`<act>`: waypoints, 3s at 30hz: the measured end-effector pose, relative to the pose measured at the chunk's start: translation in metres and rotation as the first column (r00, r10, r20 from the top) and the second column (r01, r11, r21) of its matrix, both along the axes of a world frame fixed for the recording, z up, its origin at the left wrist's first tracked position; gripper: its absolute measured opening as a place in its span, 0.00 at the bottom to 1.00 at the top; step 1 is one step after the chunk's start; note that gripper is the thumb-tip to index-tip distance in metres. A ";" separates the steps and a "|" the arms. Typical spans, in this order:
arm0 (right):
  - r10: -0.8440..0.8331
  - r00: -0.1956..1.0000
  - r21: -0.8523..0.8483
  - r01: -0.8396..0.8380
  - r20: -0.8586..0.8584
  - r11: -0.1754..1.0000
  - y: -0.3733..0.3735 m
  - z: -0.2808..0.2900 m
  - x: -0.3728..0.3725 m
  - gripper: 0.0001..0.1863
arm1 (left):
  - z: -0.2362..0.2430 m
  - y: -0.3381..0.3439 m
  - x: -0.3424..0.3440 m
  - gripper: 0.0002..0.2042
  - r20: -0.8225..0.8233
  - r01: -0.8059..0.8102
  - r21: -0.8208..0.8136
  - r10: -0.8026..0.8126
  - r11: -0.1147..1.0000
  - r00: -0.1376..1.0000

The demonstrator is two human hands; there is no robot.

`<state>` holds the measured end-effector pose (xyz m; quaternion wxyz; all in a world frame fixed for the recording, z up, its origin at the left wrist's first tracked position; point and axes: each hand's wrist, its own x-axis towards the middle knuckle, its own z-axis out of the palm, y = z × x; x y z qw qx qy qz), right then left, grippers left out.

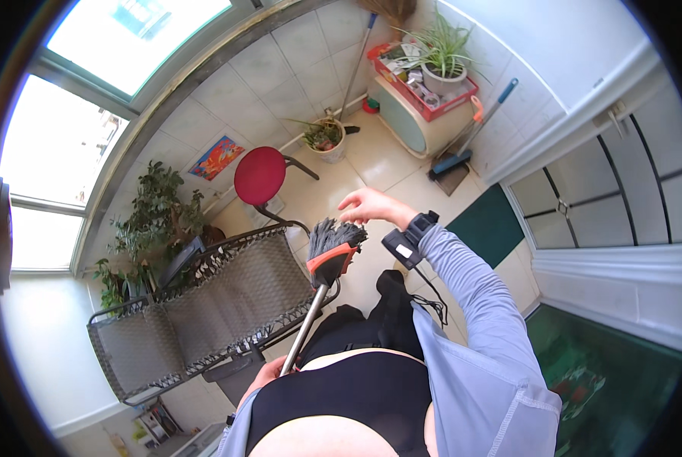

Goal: Using a mop to clean tiled floor surfaces across multiple rooms including a balcony, bathroom, and bedroom area.

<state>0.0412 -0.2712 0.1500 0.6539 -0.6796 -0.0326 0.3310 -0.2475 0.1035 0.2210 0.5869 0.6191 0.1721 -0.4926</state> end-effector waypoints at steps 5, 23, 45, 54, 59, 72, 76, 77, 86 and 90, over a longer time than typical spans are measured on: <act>0.246 0.969 -0.120 -0.246 -0.010 0.962 0.010 -0.013 0.057 0.11 | 0.001 -0.040 0.011 0.21 -0.007 -0.125 0.031 0.125 0.992 0.992; -0.057 0.990 -0.061 0.065 0.131 0.996 0.008 0.008 0.265 0.06 | -0.031 -0.005 0.111 0.22 0.040 -0.387 -0.080 0.391 0.919 0.920; 0.454 0.853 -0.437 -0.317 0.255 0.842 0.092 -0.072 0.459 0.05 | -0.009 -0.090 0.214 0.22 -0.071 -0.734 -0.032 0.731 0.679 0.679; 0.404 0.882 -0.442 -0.270 0.243 0.855 0.083 -0.134 0.548 0.05 | 0.011 -0.172 0.252 0.21 -0.068 -0.884 0.119 0.892 0.451 0.446; 0.329 0.928 -0.397 -0.240 0.174 0.886 0.084 -0.177 0.575 0.05 | 0.017 -0.199 0.259 0.21 -0.066 -0.909 0.162 0.923 0.384 0.378; 0.427 0.895 -0.496 -0.313 0.132 0.810 0.092 -0.227 0.595 0.14 | 0.020 -0.228 0.276 0.20 -0.032 -0.951 0.197 0.971 0.238 0.237; 0.396 0.913 -0.425 -0.324 0.093 0.845 0.088 -0.225 0.593 0.12 | 0.020 -0.224 0.277 0.19 -0.022 -0.938 0.219 0.962 0.269 0.270; 0.484 0.864 -0.529 -0.348 0.139 0.774 0.090 -0.216 0.591 0.10 | 0.021 -0.223 0.278 0.19 -0.022 -0.938 0.223 0.963 0.266 0.268; 0.582 0.726 -0.709 -0.186 0.367 0.680 0.093 -0.196 0.578 0.08 | 0.017 -0.216 0.268 0.19 0.006 -0.937 0.197 0.956 0.287 0.294; 0.490 0.735 -0.612 -0.129 0.469 0.780 0.093 -0.199 0.572 0.10 | 0.019 -0.213 0.269 0.20 -0.021 -0.948 0.177 0.964 0.266 0.267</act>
